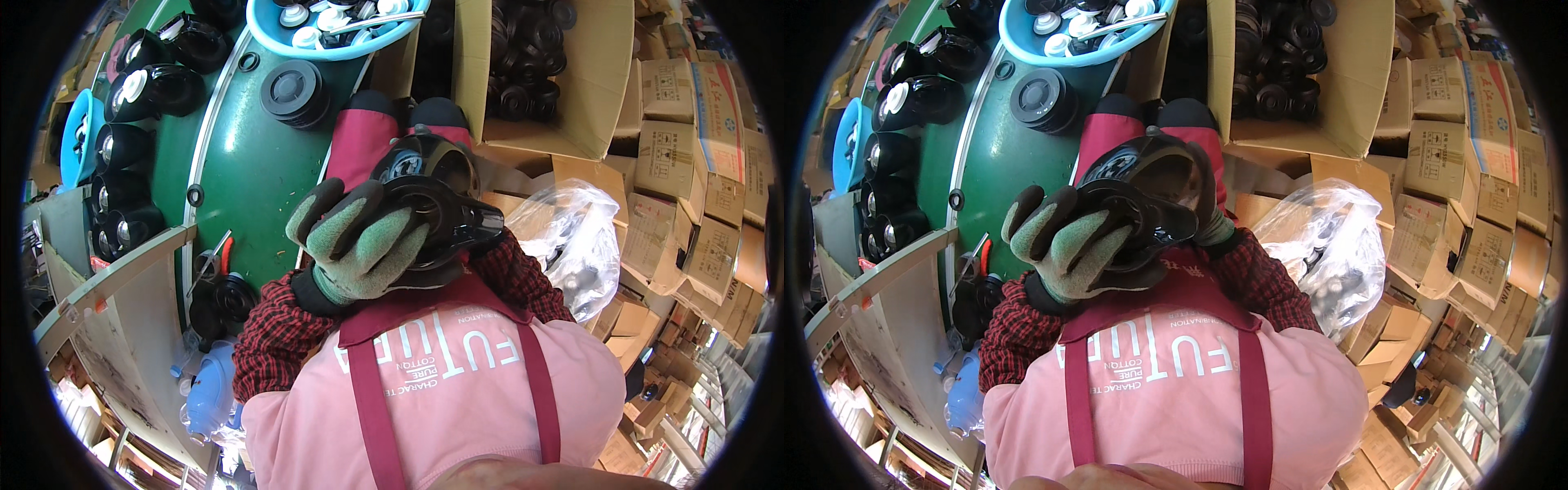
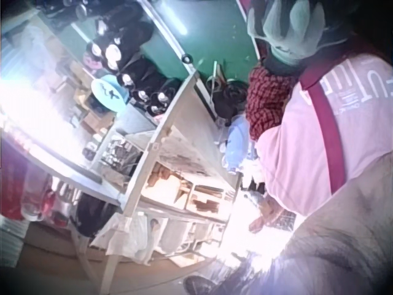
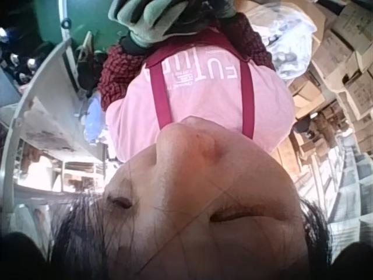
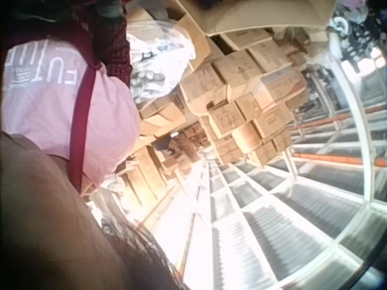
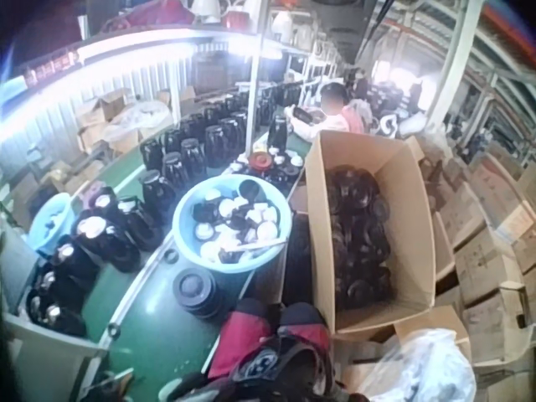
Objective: The person assembles black kettles by inserting a metal component into the base and securing a lid. They handle each kettle one at a time, placing the finished units into a cardboard box.
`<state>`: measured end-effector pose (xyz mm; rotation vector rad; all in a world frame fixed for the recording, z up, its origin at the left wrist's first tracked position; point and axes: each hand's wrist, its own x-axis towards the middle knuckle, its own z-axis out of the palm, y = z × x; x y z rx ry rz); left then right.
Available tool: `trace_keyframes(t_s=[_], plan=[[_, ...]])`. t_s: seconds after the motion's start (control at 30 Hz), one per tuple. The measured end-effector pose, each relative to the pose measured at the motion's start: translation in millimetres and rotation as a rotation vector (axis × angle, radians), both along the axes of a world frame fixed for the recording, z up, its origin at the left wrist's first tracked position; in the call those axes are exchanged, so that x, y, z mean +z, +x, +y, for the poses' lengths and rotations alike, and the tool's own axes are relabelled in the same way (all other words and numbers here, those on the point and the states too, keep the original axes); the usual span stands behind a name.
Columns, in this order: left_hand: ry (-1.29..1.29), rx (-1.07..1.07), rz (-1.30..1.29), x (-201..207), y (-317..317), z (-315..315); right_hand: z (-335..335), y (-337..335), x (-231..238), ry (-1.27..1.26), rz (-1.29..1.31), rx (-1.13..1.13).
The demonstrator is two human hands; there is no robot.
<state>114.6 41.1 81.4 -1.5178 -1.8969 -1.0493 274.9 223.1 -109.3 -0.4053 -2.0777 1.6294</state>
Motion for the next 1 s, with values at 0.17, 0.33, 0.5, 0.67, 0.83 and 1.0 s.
trace_keyframes(t_s=[0.17, 0.33, 0.5, 0.67, 0.83, 1.0], plan=[[-0.042, -0.014, -0.044, 4.1, -1.2, 0.7, -0.6, 5.3, 1.0, -0.016, 0.004, 0.009], [-0.142, -0.107, -0.284, -6.7, -7.1, 0.1, 13.4, -4.9, 19.6, -0.146, 0.115, 0.086], [-0.086, -0.173, -0.827, -20.8, -7.2, 4.6, 66.2, -35.4, 42.2, -0.729, 0.403, 0.236], [-0.543, -0.235, -0.54, -101.4, -35.1, -27.0, 158.7, -83.1, 130.3, -0.48, -0.018, 0.382], [-0.433, -0.186, -0.56, -134.4, -47.9, 22.1, 99.6, -136.9, 100.6, 0.691, -0.096, 0.641], [-0.44, -0.348, -0.792, -142.9, -67.8, 51.9, 192.9, -275.6, 50.6, 1.427, -0.332, -0.069]])
